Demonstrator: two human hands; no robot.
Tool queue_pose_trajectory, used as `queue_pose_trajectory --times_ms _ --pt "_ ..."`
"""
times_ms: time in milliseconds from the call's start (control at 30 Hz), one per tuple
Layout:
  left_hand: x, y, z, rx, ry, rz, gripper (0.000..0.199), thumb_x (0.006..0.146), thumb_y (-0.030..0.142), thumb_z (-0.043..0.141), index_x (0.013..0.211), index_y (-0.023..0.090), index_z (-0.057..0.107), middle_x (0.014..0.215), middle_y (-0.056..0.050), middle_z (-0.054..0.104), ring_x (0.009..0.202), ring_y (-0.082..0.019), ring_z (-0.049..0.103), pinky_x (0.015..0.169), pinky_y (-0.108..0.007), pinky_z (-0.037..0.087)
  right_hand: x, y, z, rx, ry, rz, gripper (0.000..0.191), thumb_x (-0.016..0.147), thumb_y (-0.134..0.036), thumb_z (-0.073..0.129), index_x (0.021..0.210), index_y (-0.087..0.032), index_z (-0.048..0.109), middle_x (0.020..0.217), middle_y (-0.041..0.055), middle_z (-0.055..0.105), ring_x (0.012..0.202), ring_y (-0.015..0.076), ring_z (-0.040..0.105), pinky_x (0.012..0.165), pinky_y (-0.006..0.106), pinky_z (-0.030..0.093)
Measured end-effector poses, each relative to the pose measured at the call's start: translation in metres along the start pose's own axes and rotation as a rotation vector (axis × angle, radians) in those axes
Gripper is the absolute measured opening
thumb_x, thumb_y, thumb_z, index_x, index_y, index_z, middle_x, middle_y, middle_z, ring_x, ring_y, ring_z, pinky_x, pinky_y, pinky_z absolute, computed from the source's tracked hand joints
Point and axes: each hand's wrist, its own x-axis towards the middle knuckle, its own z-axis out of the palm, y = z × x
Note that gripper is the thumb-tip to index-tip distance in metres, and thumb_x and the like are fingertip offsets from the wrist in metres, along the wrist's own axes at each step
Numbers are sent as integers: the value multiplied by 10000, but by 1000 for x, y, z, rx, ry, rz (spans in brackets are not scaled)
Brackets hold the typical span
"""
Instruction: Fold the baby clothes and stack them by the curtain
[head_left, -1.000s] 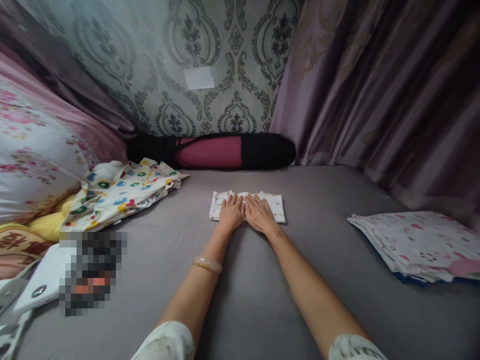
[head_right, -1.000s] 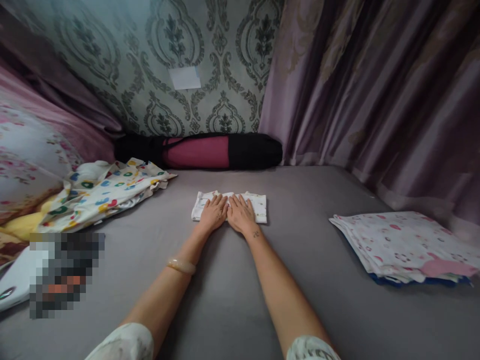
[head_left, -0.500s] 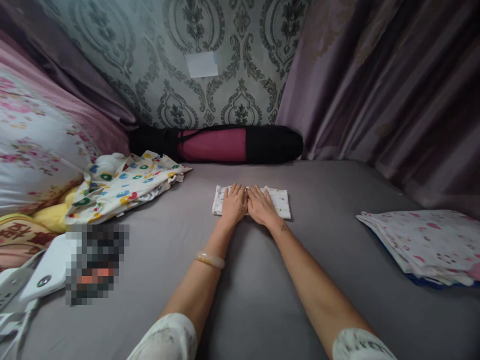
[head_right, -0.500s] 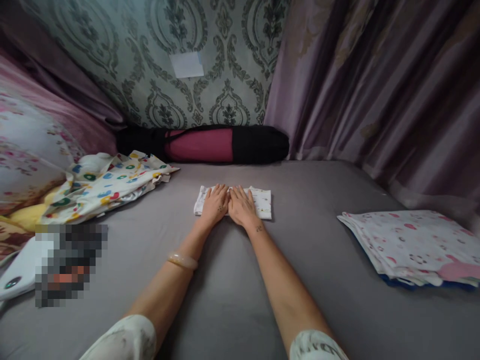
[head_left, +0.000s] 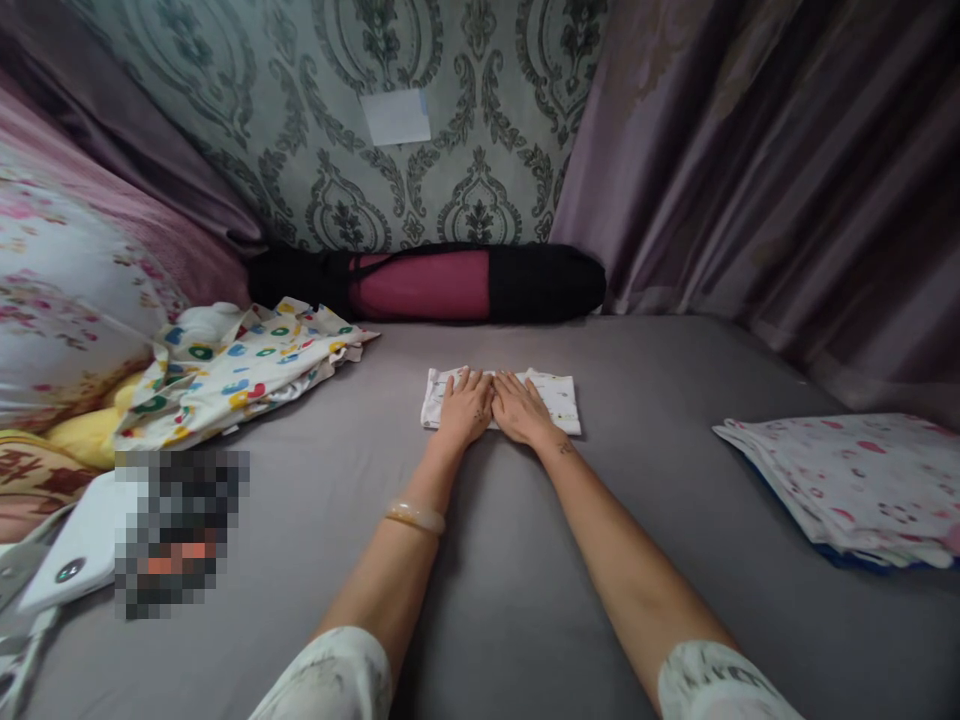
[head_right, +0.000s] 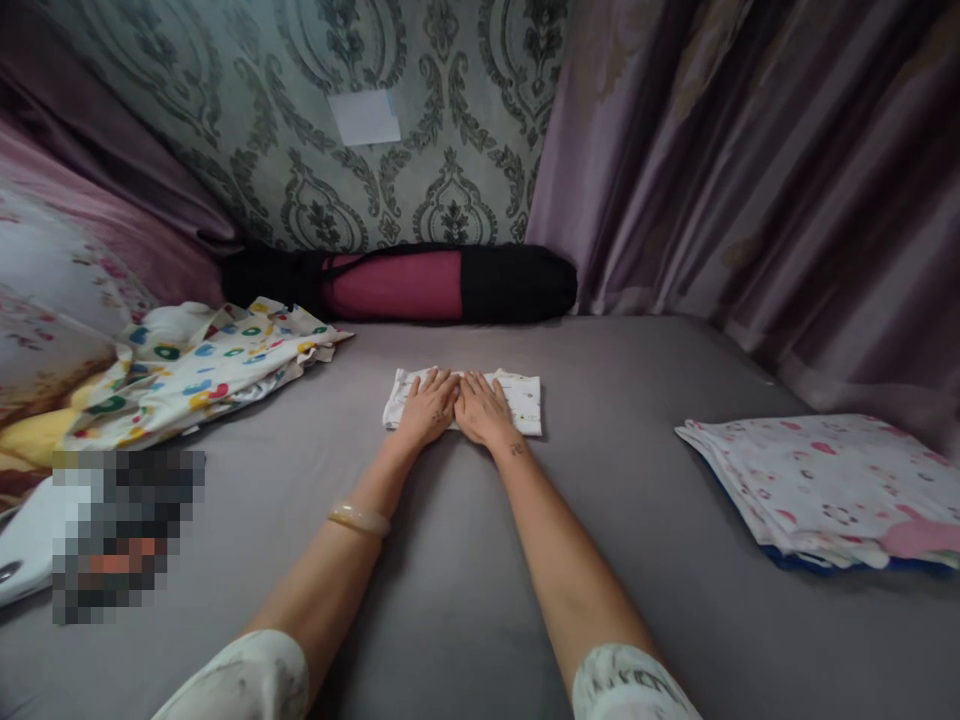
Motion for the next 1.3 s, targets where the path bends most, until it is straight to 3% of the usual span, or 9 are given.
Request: queue_pose_trajectory --times_ms 200,400,600,733,867,1033,1300 --pt "-1 -3 2 17 -88 -8 494 998 345 237 1443 202 398 1521 -54 384 1428 -235 286 1160 -493 216 -2 0 2 -9 -32 4 541 971 -270 245 1471 -99 360 1545 76 323 1438 211 228 1178 425 125" --pt "-4 -6 -2 108 40 -79 548 997 415 199 1453 180 391 1529 -89 365 1438 -254 262 1179 -486 149 -7 1 -3 -45 65 55 544 989 -325 231 1483 -126 343 1557 73 297 1454 232 174 1177 476 70" --pt "-6 -9 2 115 -54 -131 597 989 460 182 1473 162 363 1550 -103 315 1429 -306 270 1162 -521 172 -11 2 5 -38 54 93 545 985 -356 237 1474 -154 368 1538 57 340 1433 249 229 1160 497 132" --pt "-6 -8 -2 115 -49 -134 593 985 458 204 1469 158 370 1539 -111 339 1422 -294 291 1162 -501 190 -12 4 1 -28 9 91 552 988 -366 225 1484 -159 347 1546 56 324 1438 240 218 1162 485 130" --pt "-6 -10 -6 148 47 -173 588 988 431 193 1451 135 400 1527 -134 356 1430 -282 273 1176 -480 160 -14 10 -4 -48 46 119 557 996 -364 204 1491 -140 332 1556 74 300 1450 239 183 1172 484 62" --pt "-7 -17 0 142 -35 -225 610 984 443 182 1495 137 312 1533 -139 343 1435 -301 256 1157 -487 206 -17 16 0 -51 25 164 556 995 -363 207 1481 -133 351 1555 74 303 1445 240 196 1167 487 92" --pt "-7 -19 -2 124 -9 -222 618 977 446 188 1478 124 352 1530 -156 341 1440 -308 243 1165 -496 192 -18 17 -4 -61 30 161 563 996 -367 185 1481 -136 351 1555 81 304 1445 242 198 1166 486 100"
